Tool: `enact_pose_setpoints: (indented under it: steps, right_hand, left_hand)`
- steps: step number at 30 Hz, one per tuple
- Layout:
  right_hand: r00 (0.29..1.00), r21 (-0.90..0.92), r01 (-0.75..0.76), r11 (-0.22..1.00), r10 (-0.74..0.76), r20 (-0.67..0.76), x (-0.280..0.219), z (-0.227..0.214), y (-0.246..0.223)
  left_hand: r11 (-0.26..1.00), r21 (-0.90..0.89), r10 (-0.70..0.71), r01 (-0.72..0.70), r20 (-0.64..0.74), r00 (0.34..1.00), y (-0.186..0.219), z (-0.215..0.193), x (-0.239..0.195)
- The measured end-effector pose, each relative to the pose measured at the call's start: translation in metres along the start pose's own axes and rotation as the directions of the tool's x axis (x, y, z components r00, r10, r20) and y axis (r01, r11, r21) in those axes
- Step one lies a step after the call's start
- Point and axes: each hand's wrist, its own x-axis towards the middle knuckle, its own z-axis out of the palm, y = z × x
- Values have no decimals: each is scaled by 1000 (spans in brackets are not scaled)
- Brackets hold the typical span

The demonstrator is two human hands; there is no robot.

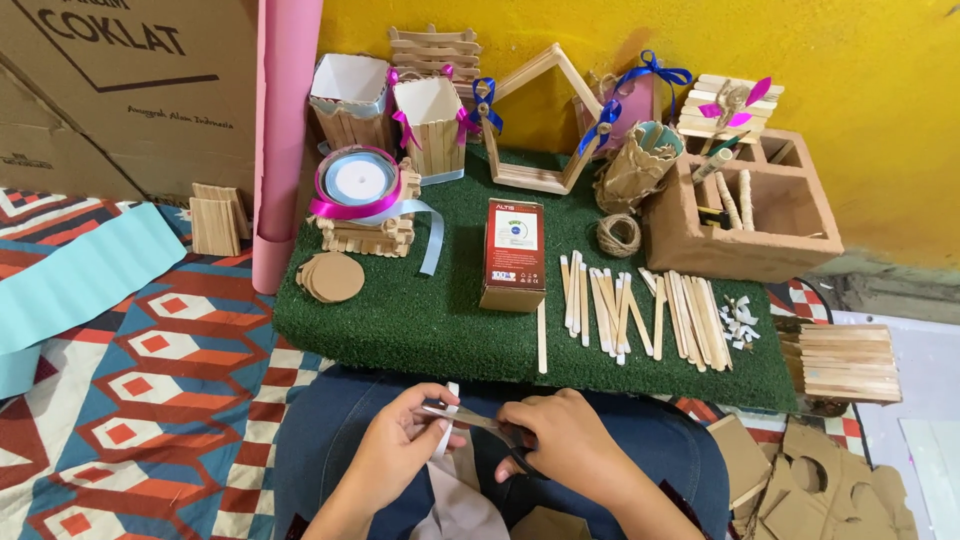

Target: Preparing popsicle sticks by cutting and applying double-sided tape to them for a craft project.

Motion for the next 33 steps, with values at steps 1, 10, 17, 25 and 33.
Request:
enact_pose_setpoints:
  steps: [1,10,17,25,33]
  right_hand:
    - [1000,2,-2,1000,2,1,-1,1,1]
    - [1000,-80,-2,997,2,2,-6,4,6]
    - [1000,-97,9,995,-7,23,-7,6,9]
    - [998,-144,-23,989,30,53,-11,7,2]
    - [996,-261,-88,961,88,-13,0,3,2]
  left_hand:
    - [1000,0,-3,3,0,1000,0,1,-1]
    - [998,52,-34,33,18,999,4,8,-3]
    - [996,60,-61,61,-7,998,8,9,-4]
    - [995,76,-61,61,-3,998,12,9,-8]
    - [999,-43,-8,10,37,999,2,-12,-15]
